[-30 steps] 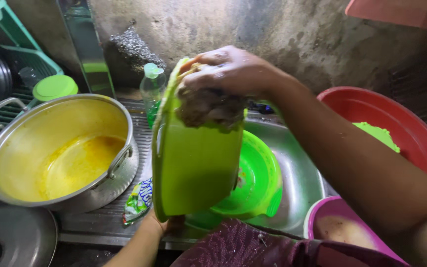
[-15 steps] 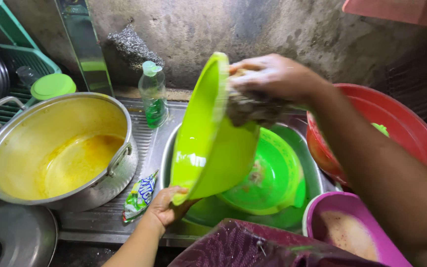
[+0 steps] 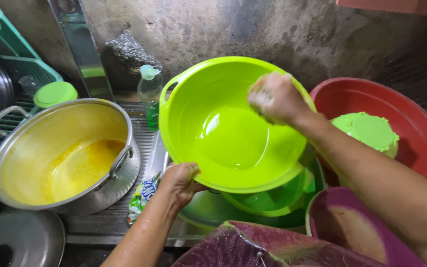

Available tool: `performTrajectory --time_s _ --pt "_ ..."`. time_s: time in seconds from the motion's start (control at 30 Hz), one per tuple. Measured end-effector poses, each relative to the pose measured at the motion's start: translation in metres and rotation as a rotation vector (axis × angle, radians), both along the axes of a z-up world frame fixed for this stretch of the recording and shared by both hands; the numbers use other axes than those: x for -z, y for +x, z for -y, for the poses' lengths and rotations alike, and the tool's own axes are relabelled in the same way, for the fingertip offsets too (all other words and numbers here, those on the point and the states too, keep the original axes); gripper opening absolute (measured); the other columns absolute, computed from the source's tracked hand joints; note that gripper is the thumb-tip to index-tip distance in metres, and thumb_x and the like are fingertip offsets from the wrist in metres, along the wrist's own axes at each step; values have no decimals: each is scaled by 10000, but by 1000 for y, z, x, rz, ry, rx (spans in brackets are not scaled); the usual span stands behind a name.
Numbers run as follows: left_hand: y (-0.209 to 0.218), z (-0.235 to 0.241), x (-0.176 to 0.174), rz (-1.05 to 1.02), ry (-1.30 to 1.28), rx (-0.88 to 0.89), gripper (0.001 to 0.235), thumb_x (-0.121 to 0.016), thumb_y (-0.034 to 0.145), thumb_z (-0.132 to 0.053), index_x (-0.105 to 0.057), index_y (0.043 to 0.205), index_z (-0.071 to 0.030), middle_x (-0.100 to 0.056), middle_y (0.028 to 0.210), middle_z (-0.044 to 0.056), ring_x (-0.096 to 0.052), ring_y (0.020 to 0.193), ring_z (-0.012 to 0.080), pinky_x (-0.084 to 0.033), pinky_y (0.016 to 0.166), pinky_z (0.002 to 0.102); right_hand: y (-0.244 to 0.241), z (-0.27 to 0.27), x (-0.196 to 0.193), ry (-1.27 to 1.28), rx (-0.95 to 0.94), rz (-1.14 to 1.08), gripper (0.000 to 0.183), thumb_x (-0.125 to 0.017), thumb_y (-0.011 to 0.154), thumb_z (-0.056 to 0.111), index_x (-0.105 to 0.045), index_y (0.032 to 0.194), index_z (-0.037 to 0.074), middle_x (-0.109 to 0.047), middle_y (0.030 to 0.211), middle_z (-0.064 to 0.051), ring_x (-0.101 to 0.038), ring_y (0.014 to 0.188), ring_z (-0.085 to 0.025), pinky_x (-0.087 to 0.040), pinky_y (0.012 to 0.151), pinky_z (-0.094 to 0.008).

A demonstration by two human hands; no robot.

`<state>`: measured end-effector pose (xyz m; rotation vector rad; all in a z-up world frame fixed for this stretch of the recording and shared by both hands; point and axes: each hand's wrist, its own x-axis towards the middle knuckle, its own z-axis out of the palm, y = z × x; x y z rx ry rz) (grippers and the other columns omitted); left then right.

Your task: The person stirs a green vegetable dish in a pan on a gas stove, then stirs a yellow liquid in a large pot. Afterward, they wash several plastic bowls and a pot in the sink using a sponge and running water.

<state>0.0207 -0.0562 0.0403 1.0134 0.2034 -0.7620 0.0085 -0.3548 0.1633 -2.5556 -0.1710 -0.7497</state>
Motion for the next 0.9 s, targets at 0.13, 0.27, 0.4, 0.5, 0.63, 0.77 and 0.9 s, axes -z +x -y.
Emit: performTrajectory --time_s 0.13,0.27,0.4,0.5,0.63,0.77,0.9 --pt "-16 3 -22 -14 26 -53 280 -602 905 -32 -661 1167 47 -742 1033 212 -734 885 374 -608 773 645 -1 -16 63 -119 -201 -393 157 -764 814 211 -802 935 119 -788 954 -115 -744 836 -271 -576 758 -388" --pt "-29 7 -21 -146 25 -92 284 -525 874 23 -634 1135 -1 -724 1037 189 -742 908 376 -612 812 680 0 -65 112 66 -335 -782 319 -832 719 231 -796 1026 155 -811 1003 -74 -775 875 -155 -611 785 -332" --pt "-45 5 -12 -180 -51 29 246 -543 874 49 -658 1090 62 -721 1019 208 -739 881 375 -604 828 681 30 -102 126 195 -70 -454 291 -823 699 170 -761 963 64 -774 865 -151 -760 759 -239 -610 695 -395" --pt "-49 2 -9 -140 -69 80 203 -557 909 10 -653 1078 67 -712 1001 199 -730 858 359 -592 823 653 62 -103 111 605 266 -132 195 -617 876 110 -684 1054 65 -742 864 -155 -755 687 -261 -630 592 -424" --pt "-38 -2 -10 -120 -68 114 187 -557 930 -6 -655 1069 70 -719 977 188 -733 852 344 -626 823 639 60 -98 109 352 -122 -937 457 -770 700 8 -662 1129 124 -745 854 -171 -723 671 -261 -598 605 -418" --pt "-34 -19 -8 -171 -91 144 206 -558 944 -30 -646 1115 42 -710 982 188 -724 860 349 -610 835 633 45 -109 114 198 -473 -984 383 -778 711 30 -709 1083 86 -766 894 -156 -724 741 -234 -590 672 -387" --pt "-39 -11 -11 -101 -123 211 273 -548 899 4 -634 1152 58 -709 986 182 -723 835 339 -608 822 638 49 -119 96 520 -20 -387 245 -682 799 62 -741 1038 54 -779 930 -145 -740 802 -216 -601 736 -367"
